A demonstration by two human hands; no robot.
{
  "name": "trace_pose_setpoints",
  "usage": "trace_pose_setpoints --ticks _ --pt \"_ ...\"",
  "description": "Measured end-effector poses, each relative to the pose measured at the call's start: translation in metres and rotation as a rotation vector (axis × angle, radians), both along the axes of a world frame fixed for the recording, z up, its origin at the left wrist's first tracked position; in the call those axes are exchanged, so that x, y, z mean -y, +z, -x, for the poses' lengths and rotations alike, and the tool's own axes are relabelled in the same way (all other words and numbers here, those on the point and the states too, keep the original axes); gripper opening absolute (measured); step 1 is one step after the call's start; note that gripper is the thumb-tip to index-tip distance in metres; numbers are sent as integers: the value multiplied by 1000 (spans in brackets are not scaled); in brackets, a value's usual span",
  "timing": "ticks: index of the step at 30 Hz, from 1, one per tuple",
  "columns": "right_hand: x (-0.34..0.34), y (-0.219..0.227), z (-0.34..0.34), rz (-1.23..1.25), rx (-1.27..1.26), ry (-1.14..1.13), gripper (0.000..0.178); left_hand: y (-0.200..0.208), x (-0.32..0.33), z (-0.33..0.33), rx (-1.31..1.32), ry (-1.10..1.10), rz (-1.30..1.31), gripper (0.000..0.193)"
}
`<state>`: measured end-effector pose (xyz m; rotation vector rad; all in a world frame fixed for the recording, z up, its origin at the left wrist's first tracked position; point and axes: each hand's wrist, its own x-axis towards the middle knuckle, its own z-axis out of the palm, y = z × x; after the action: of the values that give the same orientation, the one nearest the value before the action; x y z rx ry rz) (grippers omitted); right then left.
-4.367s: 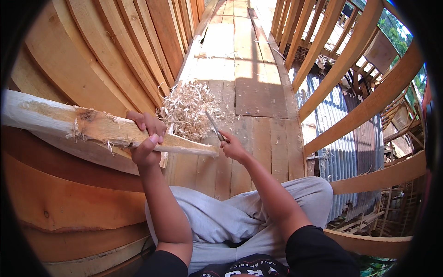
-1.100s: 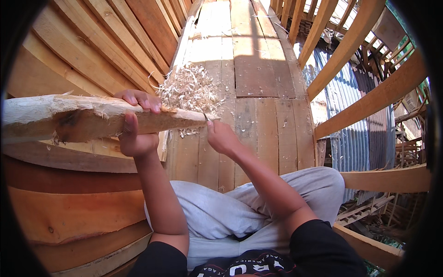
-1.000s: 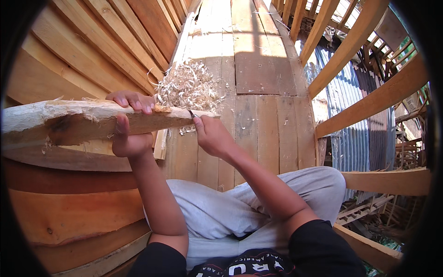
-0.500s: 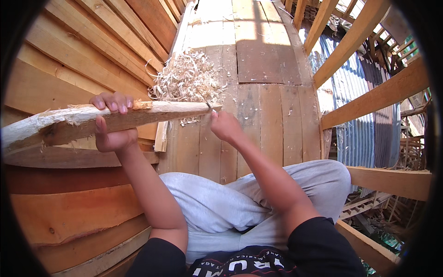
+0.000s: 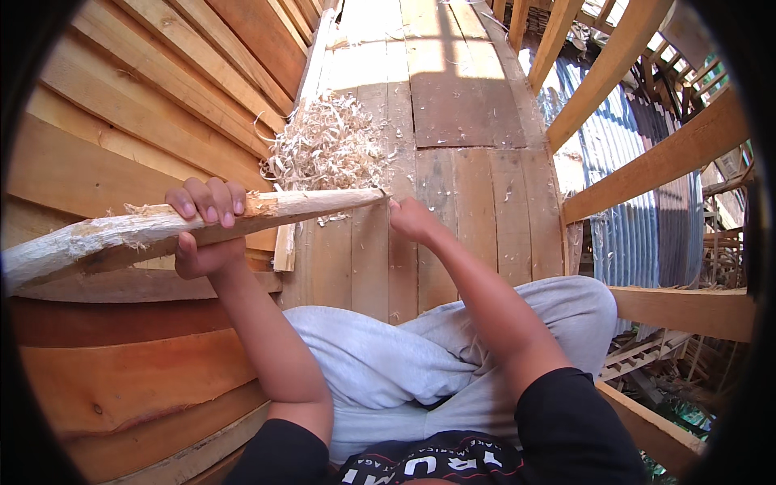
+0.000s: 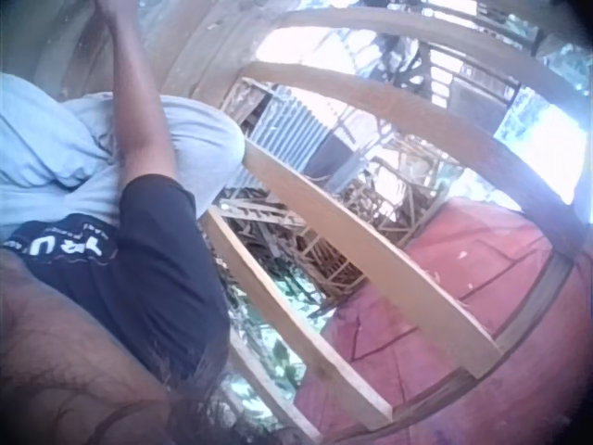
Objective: The person carves a wooden stick using a knife, removing bark and shaping the wood. They repeatedly scrape and shave the stick, producing wood shavings that accumulate on the floor.
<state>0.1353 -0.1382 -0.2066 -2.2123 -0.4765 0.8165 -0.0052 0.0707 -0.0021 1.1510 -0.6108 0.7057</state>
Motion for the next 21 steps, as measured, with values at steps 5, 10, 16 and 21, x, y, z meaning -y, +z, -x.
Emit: trace_pose_setpoints --ticks 5,10,16,21 --pt "-15 75 27 -157 24 108 49 11 20 -5 -16 -3 -88 30" --pt "-19 113 44 -288 2 173 51 7 11 5 -30 85 -40 31" --pt "-22 48 31 -170 9 129 52 2 -10 9 -16 88 43 30" --pt "-24 126 60 -318 104 201 49 2 -11 12 5 27 -15 30"
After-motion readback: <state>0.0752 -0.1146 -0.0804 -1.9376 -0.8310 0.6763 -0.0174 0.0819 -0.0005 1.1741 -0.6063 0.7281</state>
